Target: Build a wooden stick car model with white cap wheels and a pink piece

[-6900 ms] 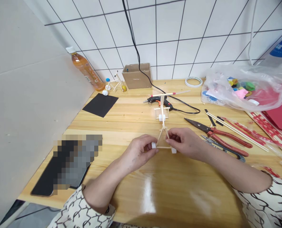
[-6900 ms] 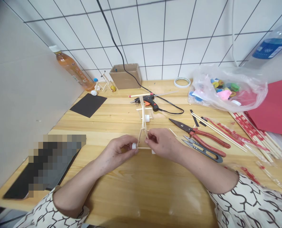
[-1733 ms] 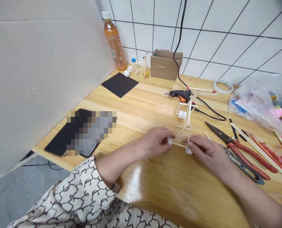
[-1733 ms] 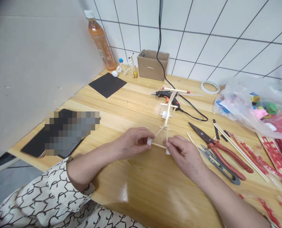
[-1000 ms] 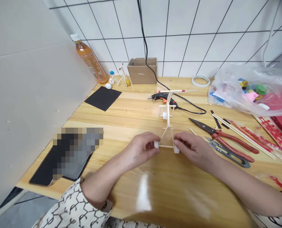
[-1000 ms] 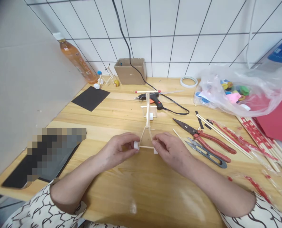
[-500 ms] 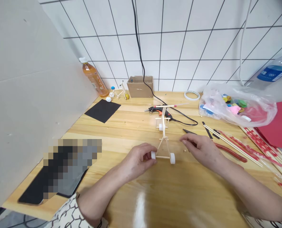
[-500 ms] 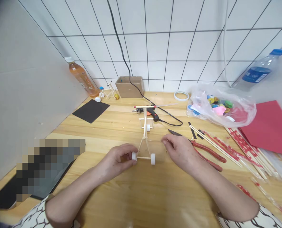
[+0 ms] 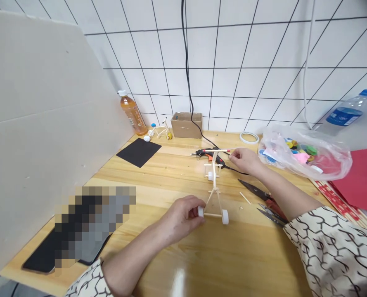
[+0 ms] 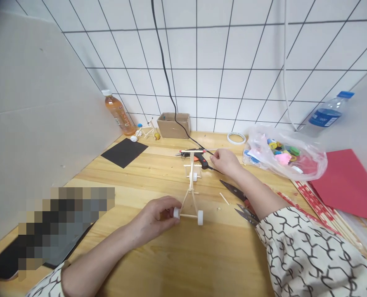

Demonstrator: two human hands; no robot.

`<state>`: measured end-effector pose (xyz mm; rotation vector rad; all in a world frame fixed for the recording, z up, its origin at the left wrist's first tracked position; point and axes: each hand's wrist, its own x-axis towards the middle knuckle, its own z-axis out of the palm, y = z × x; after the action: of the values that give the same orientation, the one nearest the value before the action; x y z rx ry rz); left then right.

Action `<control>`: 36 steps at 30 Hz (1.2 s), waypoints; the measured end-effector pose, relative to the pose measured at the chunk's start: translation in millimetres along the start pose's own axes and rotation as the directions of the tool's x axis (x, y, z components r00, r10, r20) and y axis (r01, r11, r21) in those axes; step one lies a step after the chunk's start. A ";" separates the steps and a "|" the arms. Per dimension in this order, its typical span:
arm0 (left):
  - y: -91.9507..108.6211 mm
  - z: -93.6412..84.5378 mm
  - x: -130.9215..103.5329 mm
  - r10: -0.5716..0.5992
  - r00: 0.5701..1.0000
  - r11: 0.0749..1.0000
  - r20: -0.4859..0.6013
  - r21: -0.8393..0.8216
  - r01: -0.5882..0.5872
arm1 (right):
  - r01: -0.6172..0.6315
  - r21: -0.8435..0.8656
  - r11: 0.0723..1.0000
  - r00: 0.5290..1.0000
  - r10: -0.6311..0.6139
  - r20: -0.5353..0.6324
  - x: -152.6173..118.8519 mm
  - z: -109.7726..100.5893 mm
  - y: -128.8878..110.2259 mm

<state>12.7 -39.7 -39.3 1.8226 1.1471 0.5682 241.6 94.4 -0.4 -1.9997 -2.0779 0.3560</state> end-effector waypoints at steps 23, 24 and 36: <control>-0.1 1.3 0.7 -0.008 1.000 1.000 -0.012 -0.021 0.008 | 0.007 -0.043 0.999 0.984 0.001 0.181 40.1 35.4 -20.9; 0.0 1.2 0.7 -0.011 1.000 1.000 -0.013 -0.023 0.010 | 0.006 -0.042 0.999 0.983 0.002 0.181 40.2 35.7 -20.9; 0.3 0.8 0.0 -0.018 1.000 1.000 -0.013 -0.017 0.017 | -0.008 -0.033 0.999 0.993 0.012 0.116 43.5 15.9 -8.0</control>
<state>13.4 -40.1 -39.5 1.7950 1.1623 0.5789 227.2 137.4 -12.6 -2.0549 -2.1565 0.4535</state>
